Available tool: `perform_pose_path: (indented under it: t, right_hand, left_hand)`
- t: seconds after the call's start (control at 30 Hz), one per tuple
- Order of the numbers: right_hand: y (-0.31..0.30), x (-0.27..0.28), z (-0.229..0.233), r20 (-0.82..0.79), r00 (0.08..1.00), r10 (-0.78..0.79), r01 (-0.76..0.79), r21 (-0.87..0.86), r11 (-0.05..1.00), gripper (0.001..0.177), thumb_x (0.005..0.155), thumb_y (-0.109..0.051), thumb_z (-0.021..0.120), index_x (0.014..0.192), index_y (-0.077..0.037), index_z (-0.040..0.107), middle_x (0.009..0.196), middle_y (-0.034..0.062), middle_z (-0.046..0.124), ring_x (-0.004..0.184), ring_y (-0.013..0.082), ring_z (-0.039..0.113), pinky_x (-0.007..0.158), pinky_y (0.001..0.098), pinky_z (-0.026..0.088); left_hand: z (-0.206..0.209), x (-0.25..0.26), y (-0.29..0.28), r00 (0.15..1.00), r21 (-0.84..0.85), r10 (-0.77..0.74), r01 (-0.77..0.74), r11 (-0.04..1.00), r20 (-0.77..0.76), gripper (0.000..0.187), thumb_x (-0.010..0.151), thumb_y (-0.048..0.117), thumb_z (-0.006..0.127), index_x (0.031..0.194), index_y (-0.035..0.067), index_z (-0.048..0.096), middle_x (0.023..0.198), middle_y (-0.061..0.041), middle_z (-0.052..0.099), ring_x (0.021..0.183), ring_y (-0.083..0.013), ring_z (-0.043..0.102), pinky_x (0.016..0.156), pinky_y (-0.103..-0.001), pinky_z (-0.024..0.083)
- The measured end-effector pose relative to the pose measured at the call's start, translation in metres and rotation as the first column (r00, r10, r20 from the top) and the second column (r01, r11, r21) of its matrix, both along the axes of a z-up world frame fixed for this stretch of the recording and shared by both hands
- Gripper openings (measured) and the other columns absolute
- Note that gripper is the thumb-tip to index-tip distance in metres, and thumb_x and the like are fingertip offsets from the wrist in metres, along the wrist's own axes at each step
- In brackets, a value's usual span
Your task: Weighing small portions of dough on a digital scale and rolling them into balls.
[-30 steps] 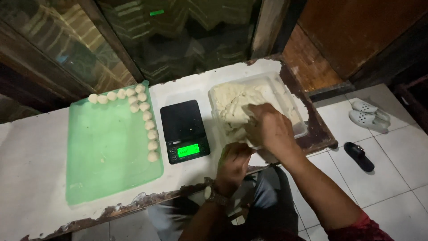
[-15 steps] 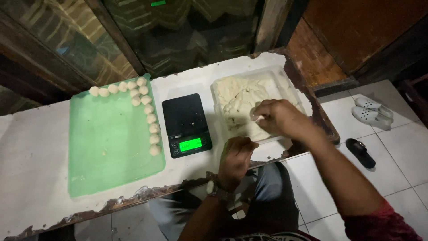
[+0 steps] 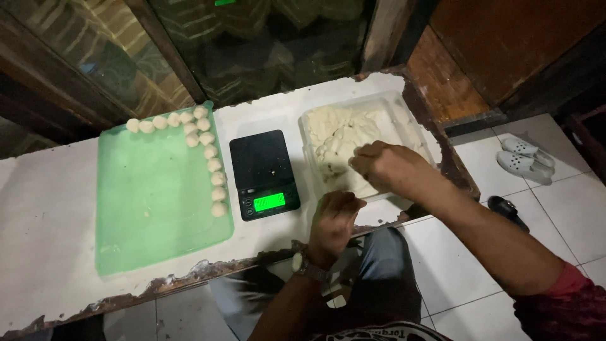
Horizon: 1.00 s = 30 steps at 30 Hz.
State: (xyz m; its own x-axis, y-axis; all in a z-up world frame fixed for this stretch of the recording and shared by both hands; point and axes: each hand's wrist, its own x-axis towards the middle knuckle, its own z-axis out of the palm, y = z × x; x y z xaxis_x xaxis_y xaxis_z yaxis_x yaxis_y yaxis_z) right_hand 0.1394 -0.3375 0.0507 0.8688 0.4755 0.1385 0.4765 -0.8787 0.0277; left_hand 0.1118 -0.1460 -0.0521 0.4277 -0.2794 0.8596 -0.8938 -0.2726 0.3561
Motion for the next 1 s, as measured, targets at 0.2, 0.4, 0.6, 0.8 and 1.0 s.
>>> perform_pose_path:
  t: [0.2, 0.4, 0.6, 0.8, 1.0]
  right_hand:
    - [-0.008, 0.002, 0.006, -0.269, 0.950, -0.158, 0.268, 0.440, 0.857, 0.025, 0.074, -0.019, 0.082, 0.099, -0.017, 0.079, 0.085, 0.0020, 0.072, 0.079, 0.0198, 0.072, 0.068, 0.0325, 0.059]
    - [-0.005, 0.007, 0.015, -0.554, 0.736, -0.390, 0.676, 0.572, 0.464, 0.040, 0.065, -0.009, 0.084, 0.105, -0.010, 0.081, 0.087, 0.0128, 0.076, 0.078, 0.0234, 0.073, 0.067, 0.0401, 0.061]
    - [-0.007, 0.006, 0.028, -0.666, 0.719, -0.196, 0.684, 0.729, 0.033, 0.039, 0.065, 0.008, 0.084, 0.102, 0.001, 0.077, 0.080, 0.0087, 0.057, 0.068, 0.0215, 0.070, 0.061, 0.0355, 0.067]
    - [-0.026, 0.017, 0.017, -0.682, 0.710, -0.174, 0.676, 0.730, -0.102, 0.042, 0.070, 0.004, 0.081, 0.110, 0.007, 0.070, 0.084, 0.0074, 0.052, 0.074, 0.0218, 0.070, 0.072, 0.0360, 0.068]
    - [-0.035, 0.014, 0.007, -0.624, 0.755, -0.200, 0.622, 0.779, -0.083, 0.037, 0.072, 0.003, 0.082, 0.107, 0.005, 0.069, 0.081, 0.0097, 0.065, 0.067, 0.0191, 0.073, 0.066, 0.0292, 0.066]
  left_hand:
    - [0.013, -0.003, 0.003, 0.999, 0.019, 0.046, -0.046, 0.999, 0.019, 0.017, 0.089, 0.011, 0.080, 0.105, 0.011, 0.074, 0.100, -0.003, 0.063, 0.090, -0.0221, 0.066, 0.079, -0.032, 0.055]
    - [0.005, -0.003, 0.003, 1.000, 0.017, -0.005, 0.005, 1.000, -0.025, 0.022, 0.092, 0.010, 0.076, 0.113, 0.012, 0.070, 0.102, -0.005, 0.061, 0.093, -0.0247, 0.064, 0.080, -0.036, 0.055]
    - [0.001, 0.007, 0.003, 0.984, -0.119, -0.174, 0.179, 0.977, 0.047, 0.033, 0.091, 0.003, 0.076, 0.120, 0.014, 0.065, 0.109, -0.005, 0.057, 0.098, -0.0229, 0.057, 0.086, -0.033, 0.048]
    - [0.003, -0.004, 0.003, 0.996, 0.066, 0.083, -0.082, 0.994, -0.011, 0.014, 0.094, 0.012, 0.073, 0.107, 0.017, 0.073, 0.101, -0.002, 0.061, 0.095, -0.0228, 0.065, 0.081, -0.033, 0.054]
    - [0.007, -0.007, 0.003, 0.996, 0.038, 0.083, -0.082, 0.996, -0.026, 0.014, 0.095, 0.008, 0.073, 0.107, 0.016, 0.073, 0.097, -0.003, 0.063, 0.092, -0.0240, 0.066, 0.082, -0.034, 0.055]
